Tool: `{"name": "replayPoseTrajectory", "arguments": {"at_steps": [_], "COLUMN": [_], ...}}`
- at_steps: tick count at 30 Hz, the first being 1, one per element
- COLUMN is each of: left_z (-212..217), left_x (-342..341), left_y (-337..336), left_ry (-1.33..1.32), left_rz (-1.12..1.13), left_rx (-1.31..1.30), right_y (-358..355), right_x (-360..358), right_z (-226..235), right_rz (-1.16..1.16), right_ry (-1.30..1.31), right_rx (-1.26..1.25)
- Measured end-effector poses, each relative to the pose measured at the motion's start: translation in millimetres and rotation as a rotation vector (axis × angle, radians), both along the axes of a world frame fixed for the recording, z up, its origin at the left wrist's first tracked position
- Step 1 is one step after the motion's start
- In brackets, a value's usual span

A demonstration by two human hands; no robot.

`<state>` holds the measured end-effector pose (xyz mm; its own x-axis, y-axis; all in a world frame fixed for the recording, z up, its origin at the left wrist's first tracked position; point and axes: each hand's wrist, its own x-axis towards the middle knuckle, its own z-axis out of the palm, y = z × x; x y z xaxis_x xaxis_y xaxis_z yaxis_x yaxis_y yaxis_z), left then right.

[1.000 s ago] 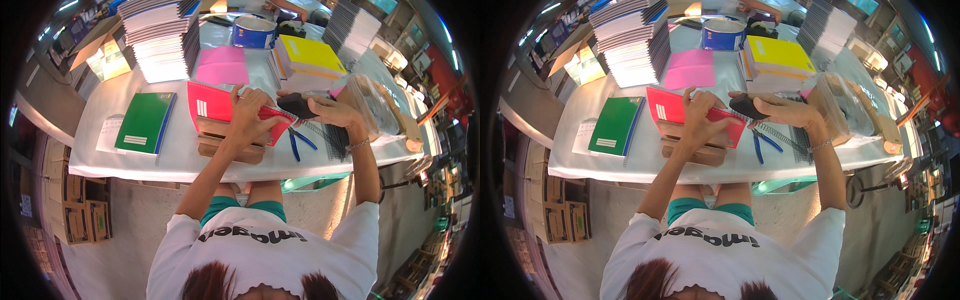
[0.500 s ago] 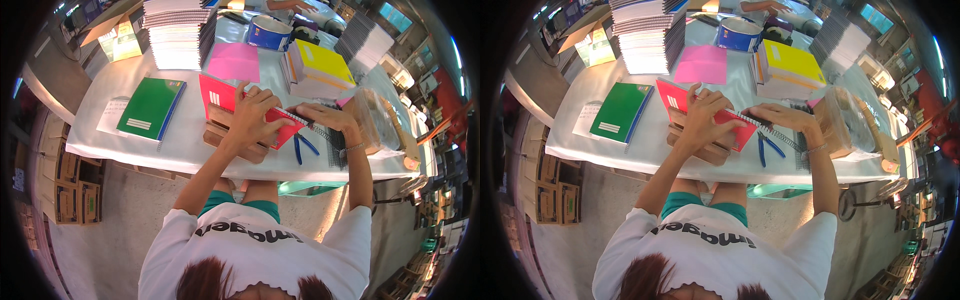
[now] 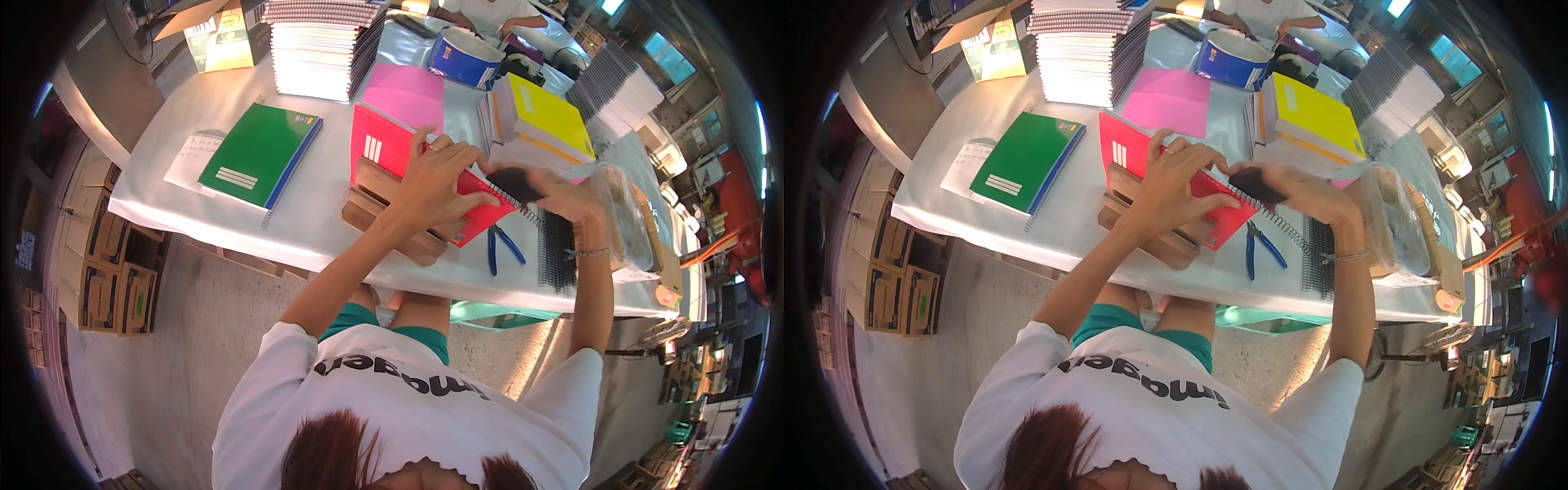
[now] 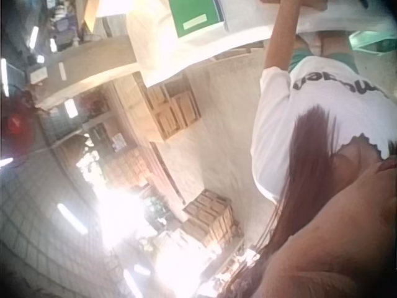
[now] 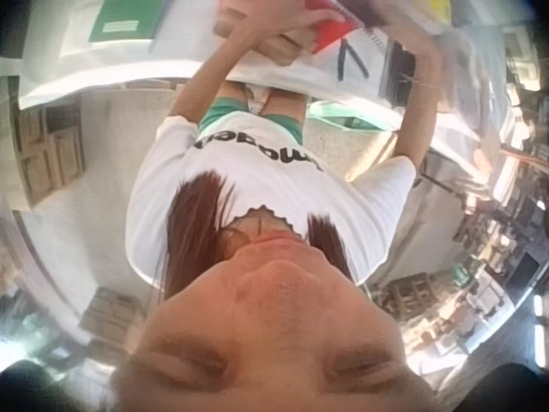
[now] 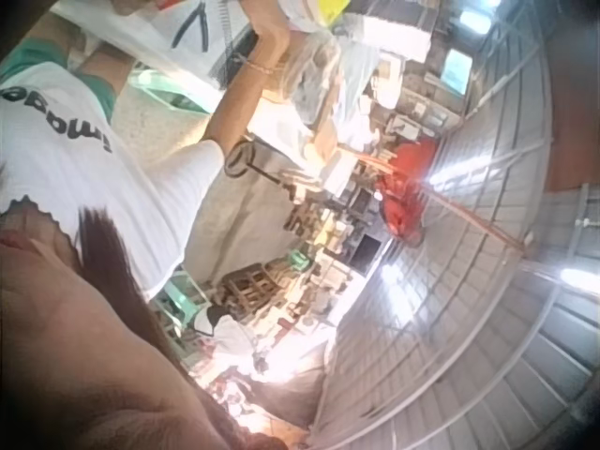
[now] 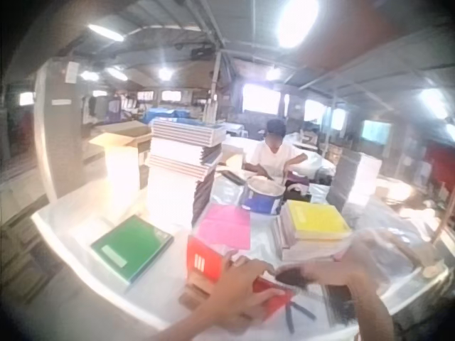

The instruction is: The person threads a spiral binding through the punched holes of several notebooks by hand and trims the excess binding using shears.

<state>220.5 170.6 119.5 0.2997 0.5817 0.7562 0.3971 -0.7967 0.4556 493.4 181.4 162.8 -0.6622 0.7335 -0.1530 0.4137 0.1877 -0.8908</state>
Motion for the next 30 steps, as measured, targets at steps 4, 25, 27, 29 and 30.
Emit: {"name": "replayPoseTrajectory", "arguments": {"at_steps": [4, 25, 27, 29, 30], "left_z": [1.1, -5.3, -4.8, -3.4, -2.8], "left_x": [-0.1, -10.2, -9.7, -10.2, -11.0], "left_y": [2.3, 11.8, 12.5, 12.3, 11.7], "left_ry": [0.012, -0.009, -0.011, -0.017, -0.024], "left_rz": [-0.007, 0.128, 0.123, 0.110, 0.100], "left_rx": [0.002, 0.036, 0.027, 0.012, 0.007], "right_y": [10.3, 5.8, 8.8, 11.6, 11.1], "right_x": [-0.3, -13.5, -18.1, -21.0, -19.4], "right_z": [0.6, 36.7, 33.4, 30.4, 31.8], "right_rz": [0.111, -0.094, -0.077, -0.164, -0.193], "right_ry": [-0.634, -0.398, -0.711, -0.496, -0.144], "right_rx": [0.086, -0.099, 0.002, -0.052, -0.160]}}
